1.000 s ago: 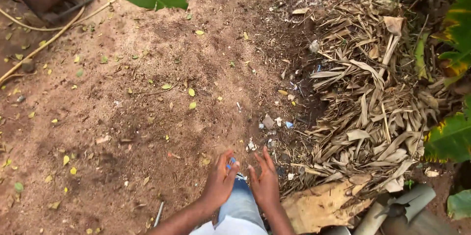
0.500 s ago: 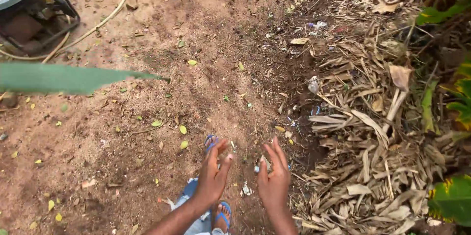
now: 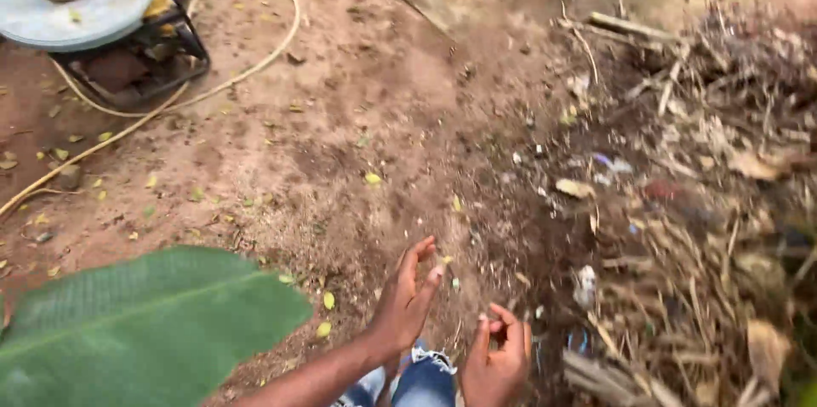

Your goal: The recorder collects various pieces of trash and litter from a dirt outdoor area and places them into a large plastic trash bin.

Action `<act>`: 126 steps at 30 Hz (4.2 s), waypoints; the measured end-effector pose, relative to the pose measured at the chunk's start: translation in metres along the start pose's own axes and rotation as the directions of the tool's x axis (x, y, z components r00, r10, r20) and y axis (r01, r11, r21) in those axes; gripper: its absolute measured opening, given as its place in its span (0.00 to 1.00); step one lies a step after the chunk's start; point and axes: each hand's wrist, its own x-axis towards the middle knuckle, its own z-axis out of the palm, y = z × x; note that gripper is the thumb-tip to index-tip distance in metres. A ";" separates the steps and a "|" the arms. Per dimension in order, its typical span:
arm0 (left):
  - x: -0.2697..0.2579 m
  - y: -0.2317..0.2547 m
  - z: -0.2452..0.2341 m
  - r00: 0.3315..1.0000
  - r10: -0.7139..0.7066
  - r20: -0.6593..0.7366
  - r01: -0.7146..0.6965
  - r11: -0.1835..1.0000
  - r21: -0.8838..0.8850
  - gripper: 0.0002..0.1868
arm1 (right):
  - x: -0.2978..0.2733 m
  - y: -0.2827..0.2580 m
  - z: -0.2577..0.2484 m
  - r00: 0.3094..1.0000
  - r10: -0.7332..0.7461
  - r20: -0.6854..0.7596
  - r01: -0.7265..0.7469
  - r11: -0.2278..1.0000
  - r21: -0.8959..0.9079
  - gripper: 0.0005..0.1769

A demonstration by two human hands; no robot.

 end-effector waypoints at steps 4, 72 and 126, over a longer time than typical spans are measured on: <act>0.067 0.013 -0.021 0.989 0.097 -0.114 -0.091 0.994 0.058 0.29 | 0.074 0.000 0.047 0.999 -0.019 0.030 0.016 0.995 0.099 0.13; 1.270 -0.012 -0.670 0.898 -0.057 -0.437 0.039 0.998 -0.051 0.33 | 0.929 -0.593 1.023 0.807 -0.246 0.537 0.123 0.959 0.254 0.20; 2.488 0.117 -0.754 0.857 0.032 0.515 -0.054 0.998 0.029 0.31 | 1.744 -0.787 1.632 0.911 0.348 -0.223 -0.294 0.925 0.243 0.15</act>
